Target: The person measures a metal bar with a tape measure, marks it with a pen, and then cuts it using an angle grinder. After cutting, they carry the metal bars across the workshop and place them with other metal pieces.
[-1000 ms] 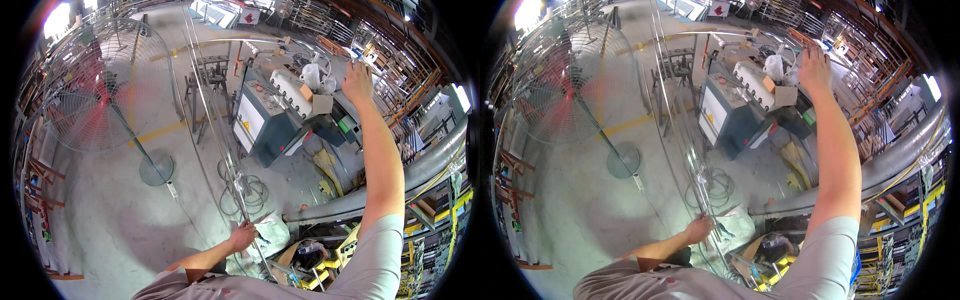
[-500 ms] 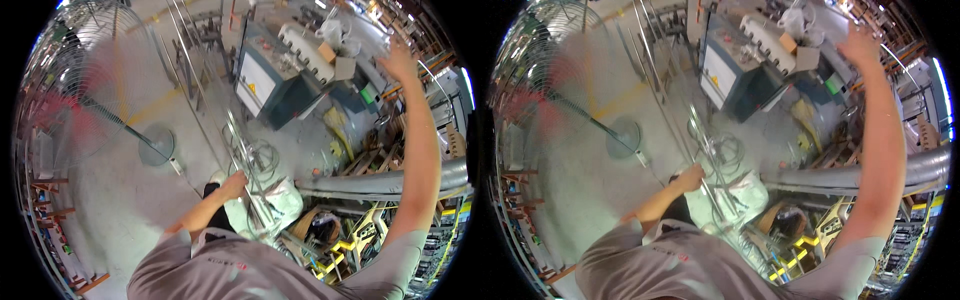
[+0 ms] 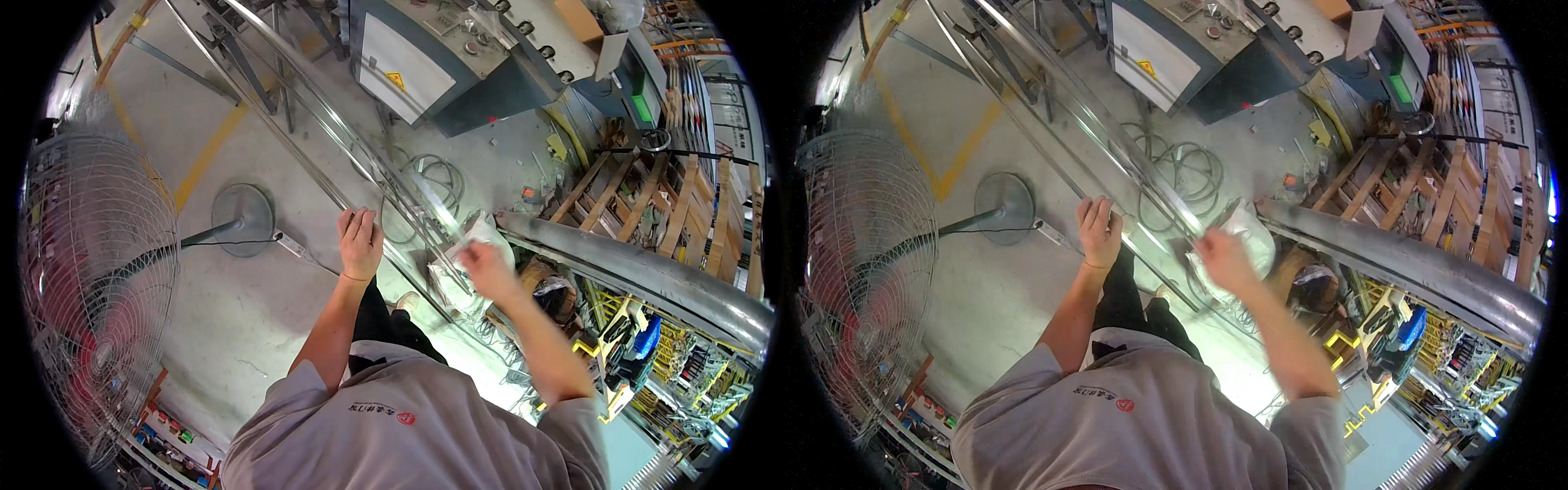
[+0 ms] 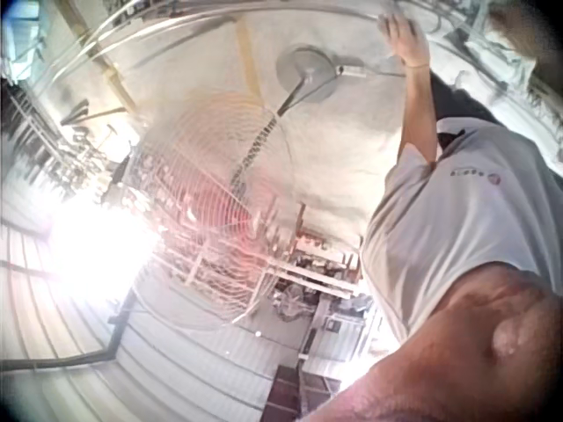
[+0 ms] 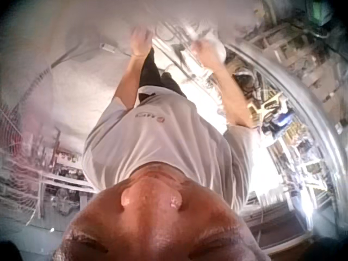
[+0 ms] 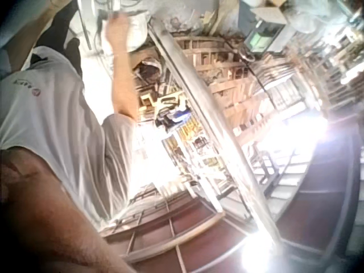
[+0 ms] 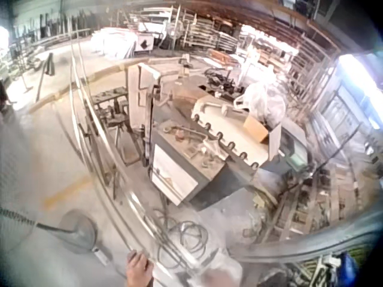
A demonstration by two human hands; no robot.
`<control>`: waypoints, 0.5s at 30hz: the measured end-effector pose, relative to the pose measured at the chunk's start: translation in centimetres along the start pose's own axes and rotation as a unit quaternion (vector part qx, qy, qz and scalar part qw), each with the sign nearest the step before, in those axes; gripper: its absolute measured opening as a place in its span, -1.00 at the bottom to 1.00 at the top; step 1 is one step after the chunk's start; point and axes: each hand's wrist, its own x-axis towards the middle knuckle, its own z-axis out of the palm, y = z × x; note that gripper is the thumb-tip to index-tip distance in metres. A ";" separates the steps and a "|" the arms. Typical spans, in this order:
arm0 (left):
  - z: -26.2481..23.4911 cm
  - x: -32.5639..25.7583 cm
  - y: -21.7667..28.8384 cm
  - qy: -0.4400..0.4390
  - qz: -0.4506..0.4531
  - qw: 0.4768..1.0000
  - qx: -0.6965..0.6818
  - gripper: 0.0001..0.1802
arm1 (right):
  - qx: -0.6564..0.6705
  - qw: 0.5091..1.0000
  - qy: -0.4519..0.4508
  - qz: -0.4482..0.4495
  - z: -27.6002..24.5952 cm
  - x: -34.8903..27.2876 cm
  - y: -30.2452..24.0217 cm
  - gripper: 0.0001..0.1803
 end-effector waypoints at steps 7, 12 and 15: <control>-0.7 -0.4 -4.8 0.048 -0.400 0.789 -0.464 -0.87 | 0.008 0.989 -0.145 0.016 11.3 2.0 -0.9 -0.60; 2.5 0.5 -18.3 0.071 -0.582 0.602 -0.542 -0.59 | -0.011 0.998 -0.039 0.053 12.8 2.5 0.5 -0.73; 10.9 2.9 -26.1 0.010 -0.612 0.635 -0.472 -0.47 | -0.002 0.999 -0.042 0.009 13.8 2.8 1.9 -0.76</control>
